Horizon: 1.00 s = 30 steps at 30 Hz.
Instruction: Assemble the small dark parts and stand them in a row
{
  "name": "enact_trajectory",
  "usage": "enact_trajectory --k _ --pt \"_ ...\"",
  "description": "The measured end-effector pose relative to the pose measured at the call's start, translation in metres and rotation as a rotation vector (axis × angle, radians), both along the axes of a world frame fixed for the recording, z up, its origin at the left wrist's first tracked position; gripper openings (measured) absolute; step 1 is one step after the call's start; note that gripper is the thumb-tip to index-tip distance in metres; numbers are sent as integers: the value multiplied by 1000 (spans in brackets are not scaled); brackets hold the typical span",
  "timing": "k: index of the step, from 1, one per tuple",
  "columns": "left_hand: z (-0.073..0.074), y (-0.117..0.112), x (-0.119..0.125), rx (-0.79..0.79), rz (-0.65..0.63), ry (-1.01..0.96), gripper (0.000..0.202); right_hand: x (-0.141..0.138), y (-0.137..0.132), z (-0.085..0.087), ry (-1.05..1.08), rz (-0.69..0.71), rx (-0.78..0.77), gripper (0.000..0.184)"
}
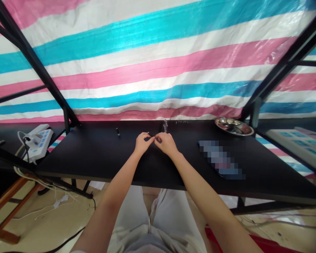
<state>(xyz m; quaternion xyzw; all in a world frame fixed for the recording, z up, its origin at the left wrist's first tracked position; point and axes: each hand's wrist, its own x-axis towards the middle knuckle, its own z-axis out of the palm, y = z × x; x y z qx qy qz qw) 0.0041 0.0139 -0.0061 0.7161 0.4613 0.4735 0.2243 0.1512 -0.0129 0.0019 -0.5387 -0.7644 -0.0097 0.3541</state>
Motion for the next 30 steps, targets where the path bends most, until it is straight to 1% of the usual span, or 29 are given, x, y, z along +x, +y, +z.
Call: enact_trajectory --k 5,7,9,11,14,16,18,21,24,27,30 --pt "5 -2 -1 -55 -58 -109 17 -1 -1 0 4 27 29 15" --pt "7 -3 -2 -59 -55 -129 19 -2 -1 1 8 40 42 16" --pt "8 -2 -2 -66 -23 -132 19 -3 -2 1 16 64 58 17" --pt "9 -1 -5 -71 45 -115 20 -4 -2 1 22 91 69 17" --pt "14 5 -16 -83 226 -39 21 -4 -3 2 30 109 59 18" --pt "20 11 -29 -109 373 34 20 -4 -3 2 42 104 35 18" --pt "27 17 -45 -151 479 118 22 -3 -2 2 56 91 5 18" --pt "32 23 -71 -212 568 289 26 -2 -1 2 68 74 -33 18" --pt "30 26 -89 -277 624 418 27 -3 -1 1 77 75 -47 18" --pt "24 29 -98 -321 656 468 29 -4 0 0 85 81 -43 18" --pt "19 33 -102 -333 672 484 31 -3 0 -1 90 79 -39 18"
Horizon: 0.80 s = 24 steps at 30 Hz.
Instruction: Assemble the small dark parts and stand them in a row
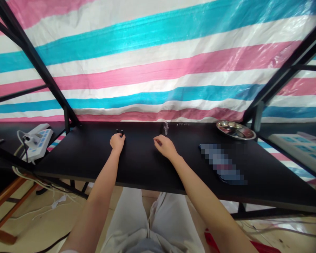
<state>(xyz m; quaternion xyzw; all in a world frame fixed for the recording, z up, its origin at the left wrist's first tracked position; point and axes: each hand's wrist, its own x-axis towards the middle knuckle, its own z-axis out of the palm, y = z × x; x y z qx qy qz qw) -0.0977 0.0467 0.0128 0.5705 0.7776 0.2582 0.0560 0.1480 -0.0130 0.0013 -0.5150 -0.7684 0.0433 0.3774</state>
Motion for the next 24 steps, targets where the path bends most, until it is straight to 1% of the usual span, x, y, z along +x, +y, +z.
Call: enact_trajectory --k 5,8,12,20,24 --pt "-3 4 -3 6 6 43 32 1 0 -1 16 -1 16 17" --pt "-5 4 -4 9 32 54 33 0 0 -1 38 17 44 16" --pt "-7 5 -3 16 32 60 33 1 0 0 64 16 85 16" --pt "-6 4 -2 27 18 60 33 2 0 -1 86 13 114 17" --pt "-4 3 -2 1 20 55 33 2 0 0 88 15 104 17"
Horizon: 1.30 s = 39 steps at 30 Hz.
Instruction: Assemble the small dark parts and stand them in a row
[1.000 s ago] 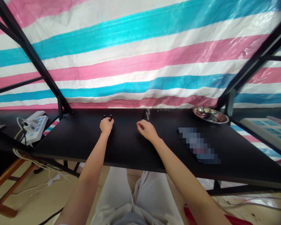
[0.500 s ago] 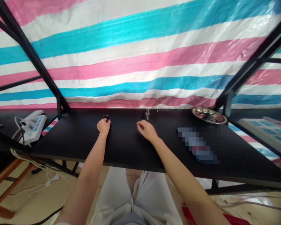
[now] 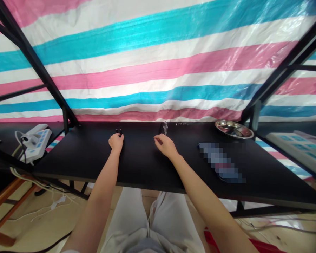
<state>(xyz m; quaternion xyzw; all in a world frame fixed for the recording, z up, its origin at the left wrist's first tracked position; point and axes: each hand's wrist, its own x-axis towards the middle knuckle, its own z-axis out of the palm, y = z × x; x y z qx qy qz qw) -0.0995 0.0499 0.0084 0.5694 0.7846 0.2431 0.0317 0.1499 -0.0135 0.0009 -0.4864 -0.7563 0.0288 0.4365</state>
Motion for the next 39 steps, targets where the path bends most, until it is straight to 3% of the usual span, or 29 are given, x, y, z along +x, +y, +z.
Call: enact_trajectory --k 4,10,13,17,20,24,29,34,39 --pt "0 -2 -2 -19 0 7 31 5 1 2 -9 -43 -7 18" --pt "1 -12 0 28 -64 74 29 24 6 1 -108 -335 -116 19" --pt "5 -22 15 101 -297 135 32 28 8 -3 -198 -451 -231 20" --pt "11 -35 54 183 -762 237 37 27 9 -10 -225 -472 -309 28" --pt "12 -39 86 166 -912 362 49 25 11 -15 -238 -461 -344 35" --pt "8 -34 121 102 -887 428 55 24 13 -19 -276 -459 -443 42" --pt "1 -18 147 110 -836 397 54 25 16 -20 -294 -448 -504 45" --pt "3 -7 157 169 -824 350 35 25 18 -22 -269 -437 -484 44" --pt "5 -10 151 196 -783 316 20 24 19 -23 -285 -436 -487 45"
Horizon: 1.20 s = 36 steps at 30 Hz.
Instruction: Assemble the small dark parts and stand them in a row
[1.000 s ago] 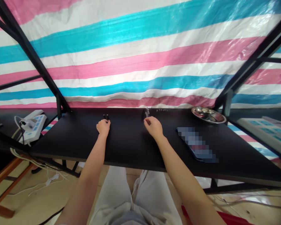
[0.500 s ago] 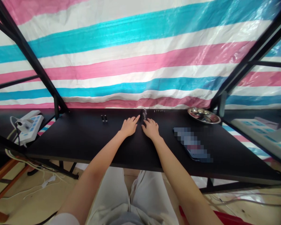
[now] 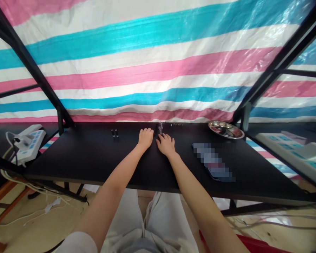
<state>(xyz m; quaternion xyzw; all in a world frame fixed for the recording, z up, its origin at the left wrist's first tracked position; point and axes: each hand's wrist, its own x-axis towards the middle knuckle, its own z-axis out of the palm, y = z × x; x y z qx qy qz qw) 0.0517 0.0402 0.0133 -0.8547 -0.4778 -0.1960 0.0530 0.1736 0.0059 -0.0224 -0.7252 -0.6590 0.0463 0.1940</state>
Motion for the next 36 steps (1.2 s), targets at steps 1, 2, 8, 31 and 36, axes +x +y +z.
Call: enact_trajectory --k 1,2,8,31,36 --pt "-1 -2 -3 1 13 -2 19 0 0 0 -5 3 -7 45" --pt "-2 -3 -7 1 25 -9 19 -1 0 0 -11 6 -15 45" --pt "-1 -15 -39 -3 75 -175 12 -4 0 0 -34 7 -66 50" --pt "-3 -39 -78 -65 147 -671 7 -14 -7 1 10 74 -14 42" --pt "-4 -36 -79 -105 182 -724 7 -19 -11 6 48 190 91 35"
